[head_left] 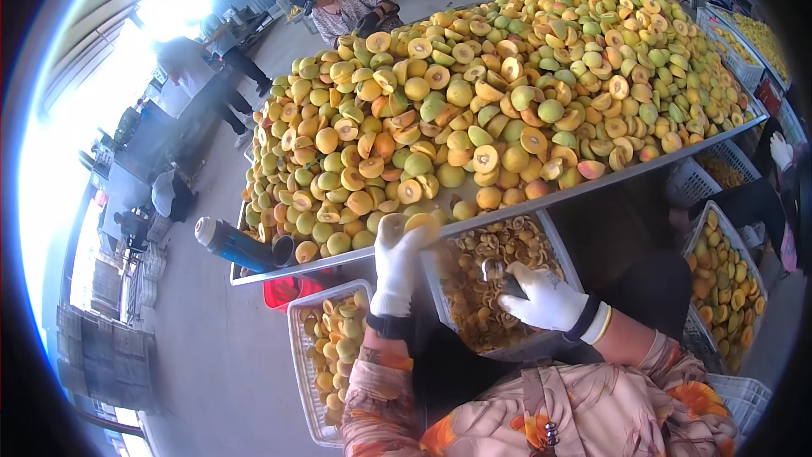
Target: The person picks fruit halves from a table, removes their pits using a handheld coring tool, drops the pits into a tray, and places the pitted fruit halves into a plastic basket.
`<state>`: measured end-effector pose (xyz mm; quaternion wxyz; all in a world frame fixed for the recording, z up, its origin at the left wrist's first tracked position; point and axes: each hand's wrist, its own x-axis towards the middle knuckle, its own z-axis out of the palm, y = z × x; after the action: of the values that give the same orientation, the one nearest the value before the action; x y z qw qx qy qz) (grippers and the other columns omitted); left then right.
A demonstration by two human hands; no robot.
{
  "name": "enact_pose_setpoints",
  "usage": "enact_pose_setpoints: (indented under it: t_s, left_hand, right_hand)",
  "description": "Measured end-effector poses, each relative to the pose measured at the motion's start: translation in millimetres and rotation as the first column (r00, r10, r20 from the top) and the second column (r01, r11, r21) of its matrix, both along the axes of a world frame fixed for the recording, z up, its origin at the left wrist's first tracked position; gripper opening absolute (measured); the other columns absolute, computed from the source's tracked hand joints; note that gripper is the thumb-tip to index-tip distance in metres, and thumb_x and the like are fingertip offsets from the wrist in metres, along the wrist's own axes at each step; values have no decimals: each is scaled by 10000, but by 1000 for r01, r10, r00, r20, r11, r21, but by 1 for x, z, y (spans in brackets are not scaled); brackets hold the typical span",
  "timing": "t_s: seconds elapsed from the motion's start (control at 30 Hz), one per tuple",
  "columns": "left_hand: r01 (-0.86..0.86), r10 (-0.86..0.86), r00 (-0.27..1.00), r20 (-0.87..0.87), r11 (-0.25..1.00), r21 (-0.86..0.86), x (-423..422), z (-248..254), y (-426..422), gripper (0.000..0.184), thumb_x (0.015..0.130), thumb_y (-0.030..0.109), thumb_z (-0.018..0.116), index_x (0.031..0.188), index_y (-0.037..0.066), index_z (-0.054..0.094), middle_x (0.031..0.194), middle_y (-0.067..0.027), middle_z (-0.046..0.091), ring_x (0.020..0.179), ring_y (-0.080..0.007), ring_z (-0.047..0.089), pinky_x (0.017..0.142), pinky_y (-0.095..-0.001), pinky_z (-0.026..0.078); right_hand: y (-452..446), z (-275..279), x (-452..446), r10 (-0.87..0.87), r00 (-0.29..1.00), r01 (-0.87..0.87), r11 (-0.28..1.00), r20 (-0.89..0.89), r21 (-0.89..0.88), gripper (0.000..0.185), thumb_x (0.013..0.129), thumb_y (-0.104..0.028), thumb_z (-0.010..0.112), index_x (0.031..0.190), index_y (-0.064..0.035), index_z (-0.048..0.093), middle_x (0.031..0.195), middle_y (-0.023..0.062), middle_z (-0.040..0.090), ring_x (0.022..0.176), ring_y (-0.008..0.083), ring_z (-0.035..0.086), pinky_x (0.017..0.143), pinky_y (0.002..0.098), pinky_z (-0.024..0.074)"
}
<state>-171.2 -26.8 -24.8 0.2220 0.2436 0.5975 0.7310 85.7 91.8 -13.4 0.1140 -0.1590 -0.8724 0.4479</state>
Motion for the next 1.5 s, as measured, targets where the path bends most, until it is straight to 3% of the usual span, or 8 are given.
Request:
enact_pose_setpoints:
  t_s: [0.3, 0.53, 0.6, 0.67, 0.73, 1.03, 1.27, 1.5]
  left_hand:
    - [48, -113, 967, 226, 960, 275, 142, 56, -29, 411, 927, 218, 606, 1266, -11, 565, 1053, -127, 657, 914, -221, 651, 823, -326, 537]
    - [-43, 44, 999, 1, 965, 259, 173, 51, -36, 531, 1065, 462, 476, 1224, -28, 607, 1011, -158, 710, 871, -213, 669, 799, -326, 544]
    - [-75, 87, 995, -45, 971, 226, 178, 51, -39, 496, 1049, 422, 514, 1218, -32, 623, 990, -118, 713, 805, -144, 643, 730, -271, 526]
    - [-92, 109, 991, -77, 976, 196, 181, 55, -40, 492, 1043, 419, 531, 1202, -34, 638, 962, -92, 714, 753, -102, 619, 678, -238, 511]
    - [-92, 108, 990, -88, 982, 165, 184, 63, -41, 519, 1046, 452, 528, 1177, -34, 651, 928, -79, 714, 716, -86, 599, 643, -227, 500]
    - [-126, 152, 975, -165, 980, 154, 187, 65, -26, 530, 1061, 462, 489, 1193, -27, 644, 939, -93, 713, 714, -100, 620, 627, -223, 502]
    - [-88, 133, 967, -215, 974, 209, 193, 69, -20, 681, 1065, 564, 398, 1232, -59, 617, 1069, -156, 700, 927, -206, 663, 835, -325, 549]
    - [-12, 34, 976, -215, 995, 103, 178, 63, -28, 597, 1085, 479, 388, 1120, -53, 658, 953, -136, 717, 794, -178, 663, 722, -292, 539]
  right_hand:
    - [-49, 34, 8, 70, 970, -61, 997, -231, 46, 453, 885, -124, 691, 1266, 30, 501, 887, 286, 678, 833, 442, 695, 666, 488, 535]
    - [-64, 35, 26, 64, 968, -72, 997, -242, -23, 423, 890, -103, 685, 1259, 23, 522, 978, 200, 718, 913, 389, 723, 774, 429, 562]
    - [-67, 15, 23, 161, 968, -110, 962, -192, 251, 387, 893, -104, 685, 1229, 24, 544, 996, 186, 717, 932, 351, 724, 800, 411, 556]
    - [-68, 3, 26, 179, 968, -139, 966, -177, 220, 358, 893, -106, 687, 1201, 24, 562, 1026, 179, 710, 957, 323, 716, 832, 400, 547]
    - [-70, 40, 36, 123, 972, -149, 981, -201, -120, 335, 890, -110, 691, 1177, 21, 576, 1067, 178, 698, 988, 304, 701, 871, 395, 534]
    - [-46, 43, 29, 294, 883, -420, 841, -365, -340, 535, 827, -59, 652, 1338, 17, 511, 1228, 201, 629, 1188, 295, 604, 1018, 380, 473]
    - [-54, 29, 26, 173, 891, -285, 933, -420, -222, 454, 843, -83, 634, 1270, 31, 529, 1119, 227, 675, 1097, 350, 659, 917, 423, 524]
    - [-39, 35, 29, 290, 927, -313, 948, -240, -63, 456, 858, -98, 626, 1280, 25, 504, 913, 214, 684, 767, 381, 681, 722, 431, 553]
